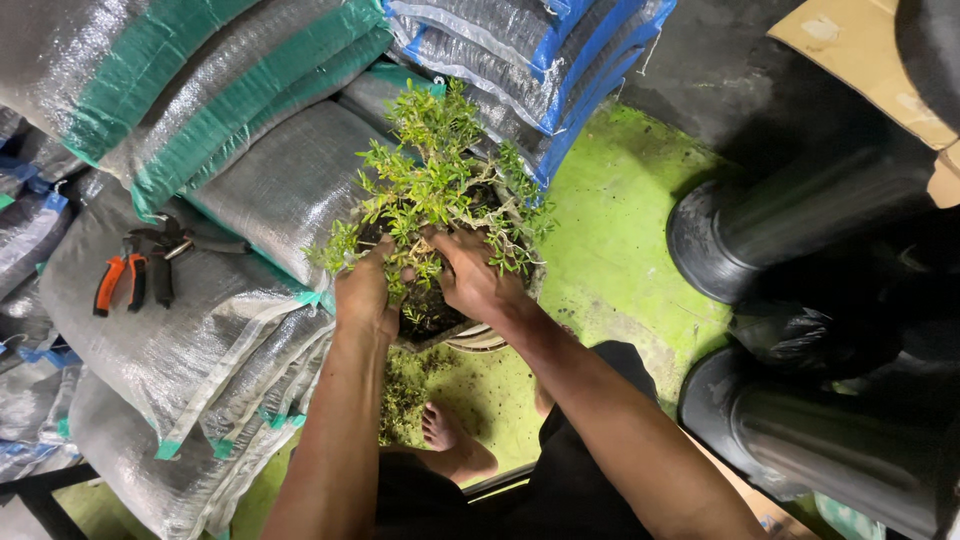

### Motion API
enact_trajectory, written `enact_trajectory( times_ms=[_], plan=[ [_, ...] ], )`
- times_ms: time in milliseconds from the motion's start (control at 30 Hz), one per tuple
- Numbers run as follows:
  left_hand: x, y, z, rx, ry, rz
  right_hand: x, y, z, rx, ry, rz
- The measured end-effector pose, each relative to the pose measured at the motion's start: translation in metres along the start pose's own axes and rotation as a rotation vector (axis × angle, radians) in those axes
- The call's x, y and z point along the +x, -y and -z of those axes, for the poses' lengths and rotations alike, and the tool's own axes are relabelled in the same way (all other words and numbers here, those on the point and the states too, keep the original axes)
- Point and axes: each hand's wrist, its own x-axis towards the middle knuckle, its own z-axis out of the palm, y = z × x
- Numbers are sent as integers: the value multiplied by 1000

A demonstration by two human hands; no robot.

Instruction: The person trims a small potted plant by hand, removing leaves and small branches. They then use pruning shears to cut additional branches and clean up the soil surface around the plant base.

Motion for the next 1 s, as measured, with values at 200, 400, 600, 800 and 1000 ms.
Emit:
enact_trajectory(
  times_ms=[200, 400, 600, 800, 1000],
  plan=[
    [12, 7, 8, 95, 30, 13, -4, 9, 6, 81, -25, -25],
    [-9, -11, -1, 108, 50, 10, -5, 14, 5, -12, -77, -25],
    [-45, -33, -2, 359, 73, 85, -8, -8, -2, 22, -33, -25],
    [4, 2, 20, 482, 38, 29, -5, 3, 10, 127, -5, -7],
    [-20, -10, 16, 427, 4, 14, 10, -20, -6, 51, -27, 83]
  ],
)
